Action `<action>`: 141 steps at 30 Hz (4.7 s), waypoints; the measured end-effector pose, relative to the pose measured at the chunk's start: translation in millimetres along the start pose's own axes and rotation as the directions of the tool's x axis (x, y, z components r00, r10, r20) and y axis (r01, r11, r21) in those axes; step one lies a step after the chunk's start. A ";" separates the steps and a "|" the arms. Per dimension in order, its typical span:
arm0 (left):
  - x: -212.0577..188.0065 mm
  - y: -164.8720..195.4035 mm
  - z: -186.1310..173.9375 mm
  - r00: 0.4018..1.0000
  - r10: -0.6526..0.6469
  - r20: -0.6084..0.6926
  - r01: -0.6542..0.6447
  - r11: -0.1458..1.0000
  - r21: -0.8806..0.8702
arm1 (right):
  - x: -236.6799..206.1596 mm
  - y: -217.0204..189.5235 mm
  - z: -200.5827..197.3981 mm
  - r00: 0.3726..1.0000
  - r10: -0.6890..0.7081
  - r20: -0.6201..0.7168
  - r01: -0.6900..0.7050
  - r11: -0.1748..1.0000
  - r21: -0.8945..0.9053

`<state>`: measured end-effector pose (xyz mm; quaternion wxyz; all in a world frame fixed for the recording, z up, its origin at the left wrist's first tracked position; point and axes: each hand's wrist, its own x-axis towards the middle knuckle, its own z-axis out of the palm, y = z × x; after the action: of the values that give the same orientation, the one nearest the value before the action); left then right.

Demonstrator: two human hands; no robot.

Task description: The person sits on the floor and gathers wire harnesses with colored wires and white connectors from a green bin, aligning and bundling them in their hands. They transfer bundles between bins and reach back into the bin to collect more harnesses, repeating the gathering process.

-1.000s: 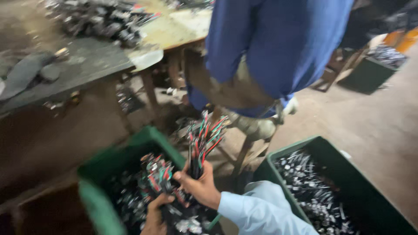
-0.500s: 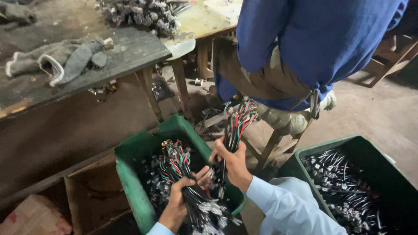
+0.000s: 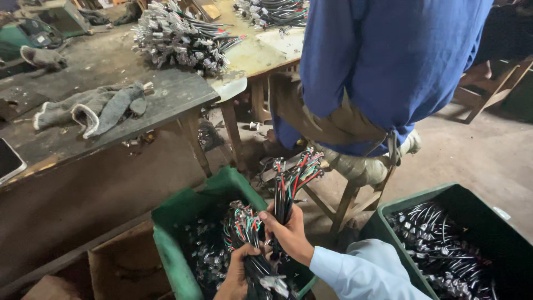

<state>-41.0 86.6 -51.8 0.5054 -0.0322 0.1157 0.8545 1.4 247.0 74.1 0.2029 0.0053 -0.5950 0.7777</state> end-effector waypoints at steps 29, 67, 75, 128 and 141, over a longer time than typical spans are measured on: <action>-86.1 83.6 80.3 0.829 0.555 -0.067 -0.382 0.650 0.658 | 24.8 2.5 -65.4 0.489 0.750 0.444 -0.014 0.516 -0.856; -67.5 49.7 81.0 0.597 0.795 -0.110 0.030 0.115 0.993 | 5.5 54.7 -48.1 0.840 0.499 0.213 0.249 -0.006 -0.968; -64.7 63.2 73.3 0.533 0.831 -0.158 -0.292 0.356 0.888 | 25.7 53.8 -66.7 0.730 0.598 0.331 0.300 0.156 -0.941; -63.1 58.7 52.1 0.867 0.452 -0.209 -0.333 0.839 0.430 | 28.3 52.6 -57.3 0.847 0.530 0.046 -0.468 0.784 -0.408; -42.5 10.6 58.6 0.822 0.565 -0.065 -0.291 0.516 0.806 | 7.4 32.9 -3.7 0.756 0.613 0.230 -0.569 0.789 -0.231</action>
<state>-26.0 58.8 14.2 0.2136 0.0770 0.5507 0.8032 -15.1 245.8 44.5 -0.1440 -0.0832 -0.6447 0.7461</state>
